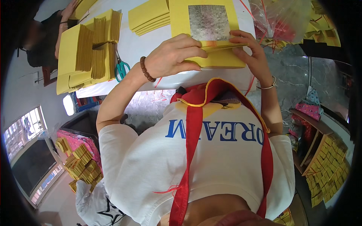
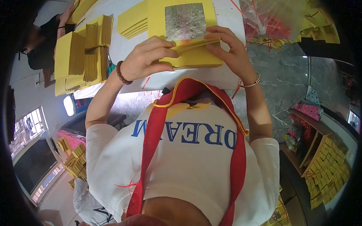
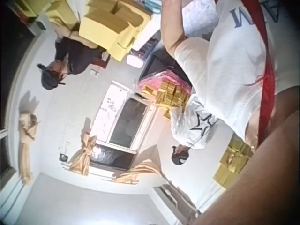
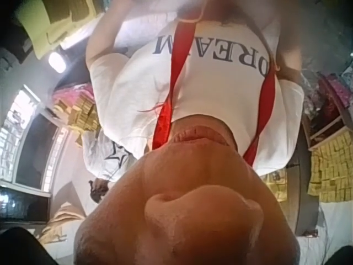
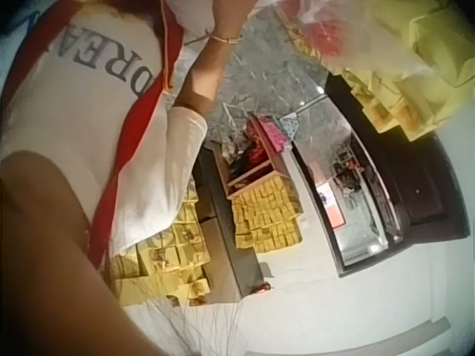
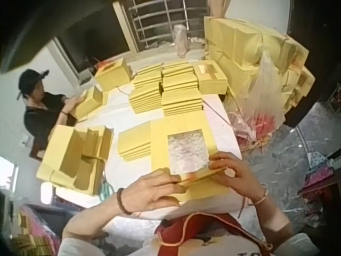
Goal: Folding and stacking yellow sheets of paper.
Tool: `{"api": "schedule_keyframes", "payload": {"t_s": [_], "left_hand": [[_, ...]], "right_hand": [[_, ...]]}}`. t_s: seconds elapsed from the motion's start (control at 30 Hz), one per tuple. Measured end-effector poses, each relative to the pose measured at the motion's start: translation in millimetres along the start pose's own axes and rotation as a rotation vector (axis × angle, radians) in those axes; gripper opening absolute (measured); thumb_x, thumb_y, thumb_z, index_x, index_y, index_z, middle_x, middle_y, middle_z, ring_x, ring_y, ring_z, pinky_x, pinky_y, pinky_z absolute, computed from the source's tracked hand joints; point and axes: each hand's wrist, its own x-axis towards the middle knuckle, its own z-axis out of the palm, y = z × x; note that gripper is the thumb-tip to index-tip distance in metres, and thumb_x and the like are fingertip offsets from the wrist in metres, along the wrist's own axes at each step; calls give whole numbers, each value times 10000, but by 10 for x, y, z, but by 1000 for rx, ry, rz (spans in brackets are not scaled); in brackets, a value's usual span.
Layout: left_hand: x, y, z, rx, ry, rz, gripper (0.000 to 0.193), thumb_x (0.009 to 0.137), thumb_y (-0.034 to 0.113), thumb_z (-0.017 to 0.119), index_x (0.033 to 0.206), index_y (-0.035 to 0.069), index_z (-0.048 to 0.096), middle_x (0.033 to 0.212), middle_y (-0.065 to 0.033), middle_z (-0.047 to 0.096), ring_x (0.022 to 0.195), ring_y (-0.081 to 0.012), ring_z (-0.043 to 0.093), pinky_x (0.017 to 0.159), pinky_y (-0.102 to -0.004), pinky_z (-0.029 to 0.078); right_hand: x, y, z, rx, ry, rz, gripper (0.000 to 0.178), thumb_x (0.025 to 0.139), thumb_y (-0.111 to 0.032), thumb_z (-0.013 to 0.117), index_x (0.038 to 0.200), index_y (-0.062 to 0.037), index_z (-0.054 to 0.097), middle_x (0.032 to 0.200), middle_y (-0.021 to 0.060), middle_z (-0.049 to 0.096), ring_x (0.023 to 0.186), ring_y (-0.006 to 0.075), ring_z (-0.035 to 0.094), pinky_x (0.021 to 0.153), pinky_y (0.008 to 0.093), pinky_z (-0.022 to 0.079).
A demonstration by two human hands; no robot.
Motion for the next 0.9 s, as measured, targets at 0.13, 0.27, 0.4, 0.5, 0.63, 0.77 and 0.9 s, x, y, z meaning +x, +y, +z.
{"api": "schedule_keyframes", "payload": {"t_s": [0.13,0.27,0.4,0.5,0.63,0.77,0.9], "left_hand": [[11,-31,-15,-23,2,42,254,757,178,695,980,74,631,1008,-123,591,862,-275,572,729,-336,472],[8,-39,1,8,45,63,191,791,118,647,973,63,629,951,-125,607,817,-273,579,703,-337,472],[25,15,2,110,72,44,154,798,92,615,944,44,621,891,-113,621,764,-264,578,661,-337,469],[5,34,-25,140,57,46,209,787,108,630,985,47,610,918,-108,622,785,-266,575,680,-344,462],[-36,76,-207,26,84,-106,374,771,143,655,1125,57,571,1054,-107,601,926,-281,550,816,-377,414],[-188,-198,-105,352,161,-106,408,770,189,632,1155,70,570,1121,-85,582,993,-272,524,839,-372,382],[-239,-217,-50,543,171,-67,399,741,180,602,1129,90,594,1118,-70,590,979,-256,532,800,-356,389]], "right_hand": [[-8,3,-34,38,-12,31,289,793,-124,643,1074,-58,622,1237,73,520,1154,197,478,974,311,364],[-17,3,-67,197,-63,-36,353,757,-136,669,1095,-61,604,1259,62,498,1186,194,448,1003,317,331],[-6,-61,21,29,14,7,297,766,-86,638,1059,-55,598,1217,48,521,1159,177,467,986,306,348],[29,47,21,36,40,-20,248,786,-24,593,1033,-45,588,1167,45,547,1107,166,499,944,291,386],[11,85,35,58,67,-1,231,796,16,562,1020,-40,582,1138,45,562,1067,163,519,908,279,412],[18,79,36,110,71,26,242,780,20,573,1011,-50,590,1143,48,562,1085,180,516,918,289,409],[72,99,-22,-278,112,-214,233,765,-27,617,989,-90,611,1151,55,570,1132,270,506,972,369,373]]}}
